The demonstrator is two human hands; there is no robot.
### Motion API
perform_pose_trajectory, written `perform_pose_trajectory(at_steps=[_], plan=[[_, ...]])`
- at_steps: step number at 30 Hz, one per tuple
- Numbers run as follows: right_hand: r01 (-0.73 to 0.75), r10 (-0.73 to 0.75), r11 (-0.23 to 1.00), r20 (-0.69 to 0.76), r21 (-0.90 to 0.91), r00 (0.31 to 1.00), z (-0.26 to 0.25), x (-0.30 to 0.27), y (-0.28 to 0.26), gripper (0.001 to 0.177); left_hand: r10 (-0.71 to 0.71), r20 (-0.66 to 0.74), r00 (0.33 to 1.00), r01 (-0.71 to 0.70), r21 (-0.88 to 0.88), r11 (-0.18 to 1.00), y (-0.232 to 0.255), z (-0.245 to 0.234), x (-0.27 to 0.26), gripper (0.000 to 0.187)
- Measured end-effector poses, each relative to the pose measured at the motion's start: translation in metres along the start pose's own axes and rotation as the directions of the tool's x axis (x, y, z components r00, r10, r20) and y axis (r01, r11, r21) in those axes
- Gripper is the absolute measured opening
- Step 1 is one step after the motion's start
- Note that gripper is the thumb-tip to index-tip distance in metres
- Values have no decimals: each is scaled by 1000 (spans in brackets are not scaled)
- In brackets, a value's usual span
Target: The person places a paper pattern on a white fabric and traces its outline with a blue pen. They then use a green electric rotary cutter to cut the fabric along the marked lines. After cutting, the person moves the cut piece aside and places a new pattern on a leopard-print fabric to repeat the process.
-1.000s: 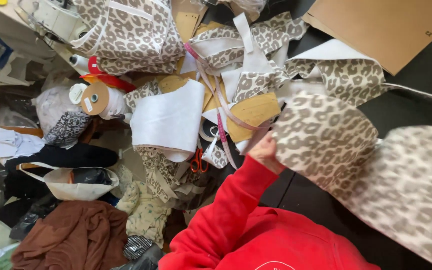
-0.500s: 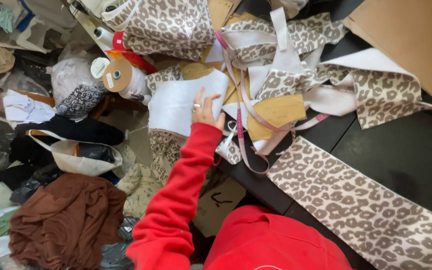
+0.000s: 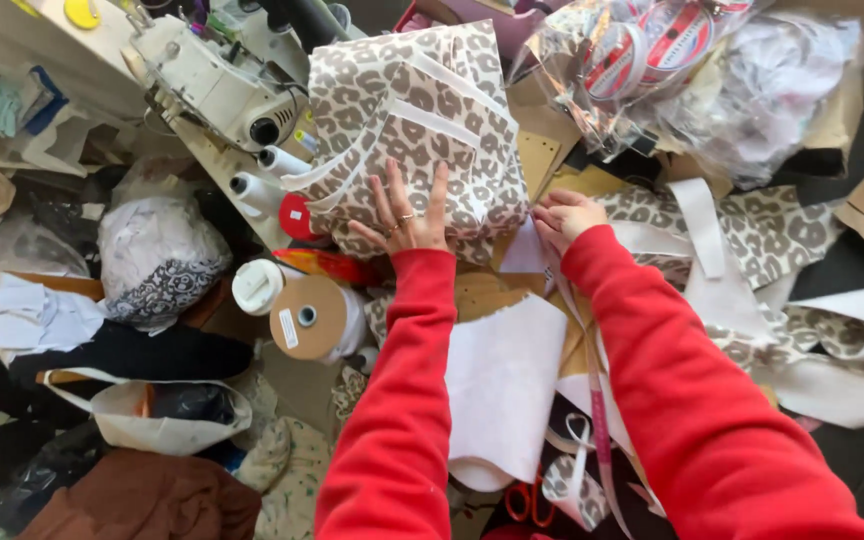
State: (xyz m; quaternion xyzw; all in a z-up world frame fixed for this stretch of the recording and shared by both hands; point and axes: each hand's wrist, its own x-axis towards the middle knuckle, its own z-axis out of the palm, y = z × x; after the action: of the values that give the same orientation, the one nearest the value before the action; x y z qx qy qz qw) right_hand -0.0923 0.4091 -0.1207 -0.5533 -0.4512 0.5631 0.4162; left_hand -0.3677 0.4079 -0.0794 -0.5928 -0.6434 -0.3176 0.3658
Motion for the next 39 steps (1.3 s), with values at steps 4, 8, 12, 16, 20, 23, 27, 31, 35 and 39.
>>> perform_pose_trajectory(at_steps=[4,8,12,16,20,23,27,31,35,39], plan=[[284,-363,516,94,-808,927,-14,86,91,42,-41,9,999,41,-55,998,0,-38,39,84],[-82,45,973,-173,-216,984,-4,91,34,31,-102,49,994,109,-182,977,0,-45,48,92],[-334,346,938,-195,91,918,1,68,4,28,-114,41,993,120,-197,973,2,-55,54,99],[-197,242,958,-223,206,944,-7,45,19,23,-129,47,991,136,-198,971,5,-47,51,100],[-113,256,910,-327,398,910,-8,-52,14,22,-124,25,992,127,-222,967,7,-53,47,100],[-73,270,889,-386,453,882,-10,-114,5,15,-130,24,991,132,-208,969,7,-51,52,99],[60,242,880,-553,471,797,-33,-198,-5,11,-146,91,985,163,-216,963,11,-58,49,99],[166,167,906,-688,390,706,-78,-265,-3,9,-77,15,997,78,-182,980,8,-63,45,97],[359,112,819,-739,447,665,-108,-313,-43,9,-42,342,939,93,-135,986,8,-82,42,96],[429,12,842,-805,329,593,-134,-345,-67,14,12,461,887,56,-135,989,0,-87,40,125]])
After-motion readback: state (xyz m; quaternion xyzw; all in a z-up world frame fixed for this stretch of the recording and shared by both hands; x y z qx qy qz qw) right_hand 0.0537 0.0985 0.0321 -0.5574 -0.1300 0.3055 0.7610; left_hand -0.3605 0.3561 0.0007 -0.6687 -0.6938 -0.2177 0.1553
